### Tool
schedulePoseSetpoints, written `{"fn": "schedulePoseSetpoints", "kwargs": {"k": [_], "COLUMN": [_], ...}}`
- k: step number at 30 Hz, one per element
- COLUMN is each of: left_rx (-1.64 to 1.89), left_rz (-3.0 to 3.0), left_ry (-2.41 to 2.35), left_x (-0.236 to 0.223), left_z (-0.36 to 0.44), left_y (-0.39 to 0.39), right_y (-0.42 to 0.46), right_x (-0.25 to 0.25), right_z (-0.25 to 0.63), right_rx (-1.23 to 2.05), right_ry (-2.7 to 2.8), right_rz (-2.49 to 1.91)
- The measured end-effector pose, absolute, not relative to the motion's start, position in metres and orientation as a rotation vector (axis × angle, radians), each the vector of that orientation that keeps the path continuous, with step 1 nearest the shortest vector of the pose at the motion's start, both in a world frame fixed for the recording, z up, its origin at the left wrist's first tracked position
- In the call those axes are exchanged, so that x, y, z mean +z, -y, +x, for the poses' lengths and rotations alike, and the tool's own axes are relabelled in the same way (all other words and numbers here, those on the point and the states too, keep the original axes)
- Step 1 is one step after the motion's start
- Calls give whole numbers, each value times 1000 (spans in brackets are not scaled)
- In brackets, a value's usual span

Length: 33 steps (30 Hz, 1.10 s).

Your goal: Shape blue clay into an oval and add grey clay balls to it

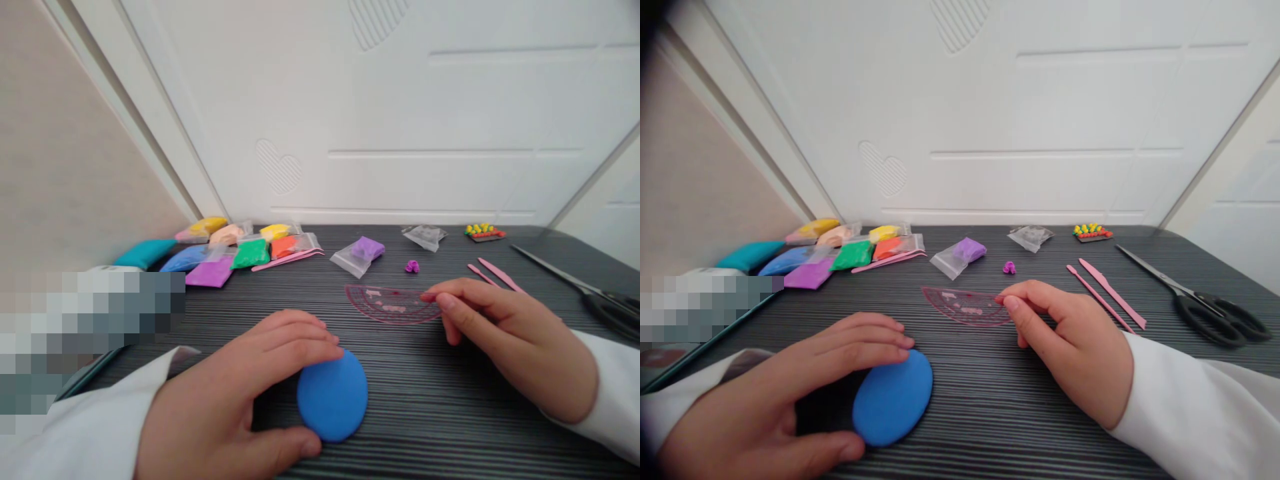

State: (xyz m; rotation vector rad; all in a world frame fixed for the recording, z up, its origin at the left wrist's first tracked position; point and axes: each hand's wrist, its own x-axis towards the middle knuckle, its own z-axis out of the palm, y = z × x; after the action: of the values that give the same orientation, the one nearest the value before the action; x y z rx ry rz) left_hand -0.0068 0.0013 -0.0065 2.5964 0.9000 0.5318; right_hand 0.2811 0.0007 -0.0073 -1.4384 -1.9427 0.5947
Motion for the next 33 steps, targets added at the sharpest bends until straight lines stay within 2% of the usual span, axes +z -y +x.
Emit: {"fn": "schedulePoseSetpoints", "kwargs": {"k": [14,23,27,33], "left_rx": [405,476,564,633], "left_rz": [2629,2670,2677,2615], "left_ry": [-895,-823,-766,-760], "left_x": [-10,-8,-6,-5], "left_z": [-13,-10,-7,-5], "left_y": [-2,-4,-5,-5], "right_y": [-3,-5,-4,-9], "right_x": [-9,-8,-11,-12], "right_z": [284,284,288,288], "right_rx": [471,531,668,1090], "right_ry": [1949,1943,1828,1390], "right_rz": [-1374,-1382,-1369,-1141]}}
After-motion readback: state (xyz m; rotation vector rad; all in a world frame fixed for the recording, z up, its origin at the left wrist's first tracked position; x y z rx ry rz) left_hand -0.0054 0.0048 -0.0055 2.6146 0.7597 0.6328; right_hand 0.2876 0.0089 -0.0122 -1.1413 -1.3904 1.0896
